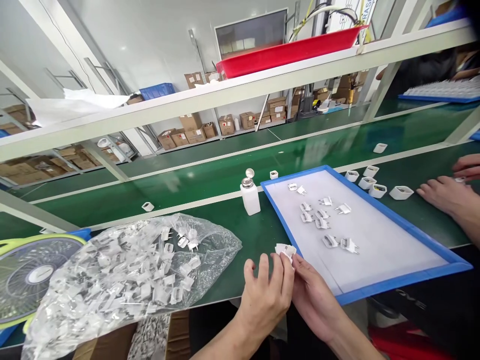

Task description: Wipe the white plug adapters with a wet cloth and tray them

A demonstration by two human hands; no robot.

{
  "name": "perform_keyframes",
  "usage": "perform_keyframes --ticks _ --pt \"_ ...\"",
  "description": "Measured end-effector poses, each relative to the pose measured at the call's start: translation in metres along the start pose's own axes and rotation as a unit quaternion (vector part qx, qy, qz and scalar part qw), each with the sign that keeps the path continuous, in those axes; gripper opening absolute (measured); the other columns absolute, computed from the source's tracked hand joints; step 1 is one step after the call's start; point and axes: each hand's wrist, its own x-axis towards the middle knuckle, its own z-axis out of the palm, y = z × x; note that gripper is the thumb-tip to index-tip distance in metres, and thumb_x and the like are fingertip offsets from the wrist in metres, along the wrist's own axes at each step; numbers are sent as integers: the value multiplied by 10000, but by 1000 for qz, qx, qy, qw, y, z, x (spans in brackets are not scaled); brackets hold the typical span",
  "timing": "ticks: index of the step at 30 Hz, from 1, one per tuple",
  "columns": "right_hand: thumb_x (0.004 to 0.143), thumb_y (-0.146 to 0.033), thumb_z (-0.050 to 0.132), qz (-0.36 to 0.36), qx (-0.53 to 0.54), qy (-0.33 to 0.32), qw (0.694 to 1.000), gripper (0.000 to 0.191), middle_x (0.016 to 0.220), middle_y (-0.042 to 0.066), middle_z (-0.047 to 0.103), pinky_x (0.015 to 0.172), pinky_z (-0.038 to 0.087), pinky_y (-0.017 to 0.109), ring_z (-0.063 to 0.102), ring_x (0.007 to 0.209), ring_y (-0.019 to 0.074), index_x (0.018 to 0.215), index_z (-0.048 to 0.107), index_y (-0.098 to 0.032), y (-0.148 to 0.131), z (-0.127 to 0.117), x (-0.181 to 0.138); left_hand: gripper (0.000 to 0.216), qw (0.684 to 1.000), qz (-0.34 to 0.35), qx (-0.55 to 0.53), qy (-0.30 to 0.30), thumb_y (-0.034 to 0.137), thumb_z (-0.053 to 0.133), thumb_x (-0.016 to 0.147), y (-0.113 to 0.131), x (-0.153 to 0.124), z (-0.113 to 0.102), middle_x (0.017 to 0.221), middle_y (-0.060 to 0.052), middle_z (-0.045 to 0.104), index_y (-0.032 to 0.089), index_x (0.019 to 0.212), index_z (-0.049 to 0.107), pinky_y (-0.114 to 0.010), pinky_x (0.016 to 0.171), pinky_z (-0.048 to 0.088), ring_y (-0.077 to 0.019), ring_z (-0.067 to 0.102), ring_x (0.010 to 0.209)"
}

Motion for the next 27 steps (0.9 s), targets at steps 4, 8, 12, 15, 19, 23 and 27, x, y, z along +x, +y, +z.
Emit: perform_keyframes --ticks 4,8,12,15,19,23,27 --pt "666 -393 941 1 -3 -6 1000 357 958 26 750 827 556 239 677 883 158 918 786 -193 -1 2 -1 305 1000 21 15 -1 245 628 921 -1 -4 1 1113 -80 737 139 1195 712 -493 822 419 -281 597 1021" --pt "679 -394 934 -2 -11 -13 1000 326 944 24 744 819 552 269 675 867 167 890 776 -201 -2 4 -2 299 999 32 14 14 250 650 897 -3 -6 1 1113 -90 736 139 1165 725 -463 819 415 -277 613 1010" --pt "691 -389 929 -4 -23 -31 999 288 840 4 714 779 541 272 649 799 155 829 761 -201 -4 3 -4 277 998 53 4 39 218 642 895 -7 -8 0 1095 -103 749 133 1140 739 -461 802 416 -284 616 990" --pt "699 -389 926 -7 -32 -45 998 283 791 -1 687 766 529 262 619 763 140 812 760 -191 -7 2 -6 272 995 78 -4 61 203 631 901 -11 -9 -1 1084 -118 759 114 1130 747 -452 790 422 -280 617 973" --pt "735 -393 901 -11 -43 -59 997 301 835 16 683 800 525 275 593 768 141 906 775 -180 -8 -1 -8 263 993 86 -12 85 193 600 917 -14 -10 -1 1070 -113 771 121 1119 752 -446 783 426 -273 622 951" --pt "755 -397 883 -20 -47 -62 997 304 888 32 699 865 522 320 605 813 167 940 777 -181 -7 -2 -8 275 992 88 -27 87 183 560 943 -14 -11 2 1067 -119 779 94 1128 743 -412 833 462 -260 649 981" --pt "724 -399 903 -34 -42 -49 997 280 875 19 711 892 522 341 627 817 172 868 773 -198 -7 -1 -6 268 991 92 -44 87 161 558 947 -11 -11 12 1057 -139 775 47 1121 727 -366 900 484 -247 687 998"
